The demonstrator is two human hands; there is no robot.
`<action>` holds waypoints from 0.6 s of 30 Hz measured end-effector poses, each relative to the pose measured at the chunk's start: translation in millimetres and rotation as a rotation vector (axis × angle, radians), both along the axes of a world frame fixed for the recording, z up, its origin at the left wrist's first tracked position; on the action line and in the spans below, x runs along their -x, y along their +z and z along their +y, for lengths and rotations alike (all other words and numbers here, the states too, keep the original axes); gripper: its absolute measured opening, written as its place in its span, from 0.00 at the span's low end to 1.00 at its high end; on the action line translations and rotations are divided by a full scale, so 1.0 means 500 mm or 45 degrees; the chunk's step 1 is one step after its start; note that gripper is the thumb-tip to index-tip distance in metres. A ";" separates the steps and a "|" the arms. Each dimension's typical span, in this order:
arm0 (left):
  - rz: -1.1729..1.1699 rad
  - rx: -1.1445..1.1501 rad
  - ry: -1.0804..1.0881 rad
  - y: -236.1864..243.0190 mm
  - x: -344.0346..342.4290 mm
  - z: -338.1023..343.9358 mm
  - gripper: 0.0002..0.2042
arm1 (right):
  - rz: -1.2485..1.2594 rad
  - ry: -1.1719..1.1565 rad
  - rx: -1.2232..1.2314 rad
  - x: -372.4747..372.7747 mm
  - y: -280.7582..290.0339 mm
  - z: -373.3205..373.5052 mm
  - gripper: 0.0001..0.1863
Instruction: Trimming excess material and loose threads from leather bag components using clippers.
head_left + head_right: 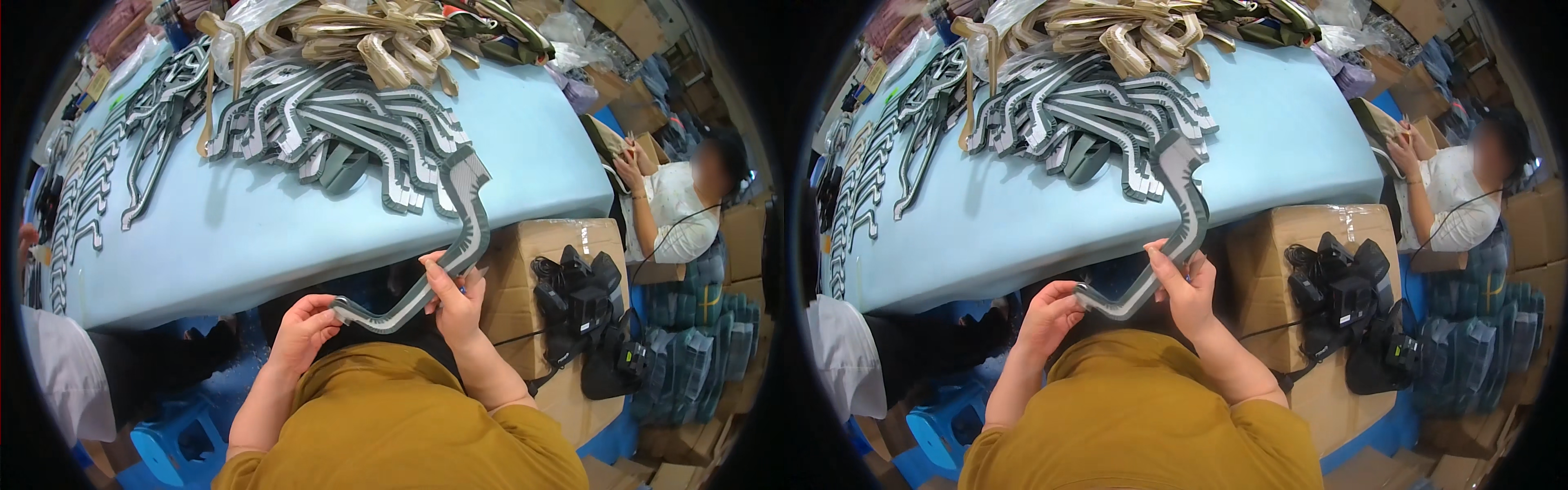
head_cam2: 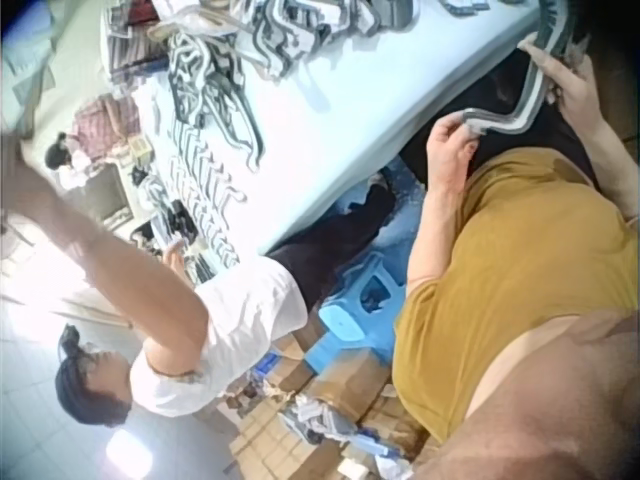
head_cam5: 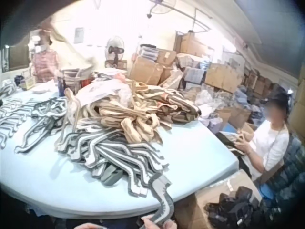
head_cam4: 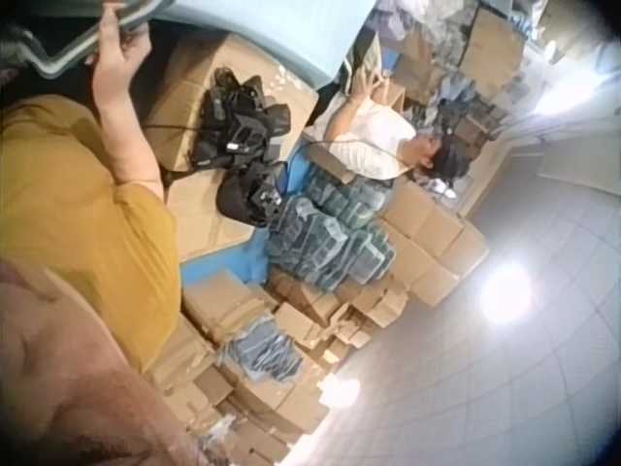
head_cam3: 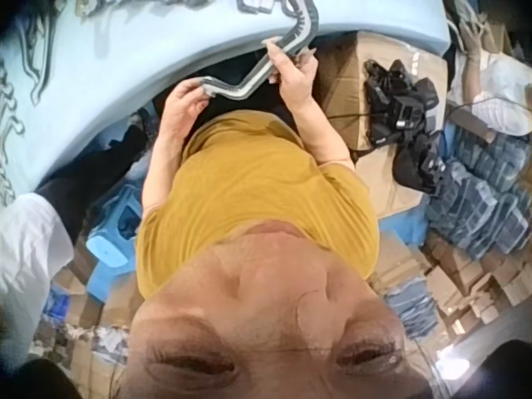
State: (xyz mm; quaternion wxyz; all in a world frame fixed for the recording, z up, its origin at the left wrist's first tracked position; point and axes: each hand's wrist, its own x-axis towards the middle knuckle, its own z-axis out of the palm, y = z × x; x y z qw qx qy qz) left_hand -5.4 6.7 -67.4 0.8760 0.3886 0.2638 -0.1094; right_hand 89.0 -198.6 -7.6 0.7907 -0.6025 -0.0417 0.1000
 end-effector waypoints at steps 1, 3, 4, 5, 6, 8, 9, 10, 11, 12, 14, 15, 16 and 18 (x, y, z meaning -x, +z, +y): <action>0.070 -0.233 -0.060 0.004 0.003 0.002 0.11 | -0.069 -0.004 0.049 0.000 0.000 0.004 0.08; -0.294 -1.226 -0.014 -0.033 0.008 0.002 0.15 | -0.506 -0.004 0.493 -0.009 -0.030 -0.010 0.08; -0.381 -1.296 0.057 -0.008 -0.002 -0.001 0.17 | -1.103 -0.088 0.691 -0.028 -0.032 -0.007 0.13; -0.405 -1.200 -0.006 0.029 -0.009 0.004 0.17 | -1.449 -0.121 0.856 -0.040 -0.041 -0.014 0.26; -0.432 -0.920 -0.042 0.048 -0.013 0.006 0.18 | -1.579 -0.125 1.063 -0.032 -0.036 -0.017 0.34; -0.528 -0.414 -0.249 0.083 -0.019 0.014 0.24 | -1.581 -0.057 1.171 -0.019 -0.051 -0.012 0.38; -0.580 -0.238 -0.270 0.091 -0.019 0.007 0.27 | -1.627 -0.025 1.222 -0.012 -0.060 -0.010 0.37; -0.548 -0.126 -0.277 0.105 -0.016 0.001 0.26 | -1.674 0.001 1.279 -0.005 -0.069 -0.008 0.37; -0.523 -0.185 -0.235 0.103 -0.016 -0.006 0.25 | -1.703 0.019 1.276 0.002 -0.075 0.000 0.35; -0.501 -0.237 -0.207 0.102 -0.017 -0.015 0.24 | -1.688 0.033 1.260 0.007 -0.077 0.005 0.35; -0.219 -0.187 -0.120 0.102 -0.012 -0.013 0.20 | -1.770 0.131 1.222 0.013 -0.081 0.014 0.32; -0.186 -0.117 -0.082 0.100 -0.010 -0.011 0.19 | -1.764 0.140 1.201 0.015 -0.084 0.019 0.31; -0.188 -0.120 -0.069 0.100 -0.006 -0.010 0.19 | -1.754 0.139 1.204 0.014 -0.086 0.021 0.31; -0.209 -0.115 -0.055 0.091 -0.003 -0.007 0.19 | -1.746 0.184 1.178 0.014 -0.088 0.025 0.31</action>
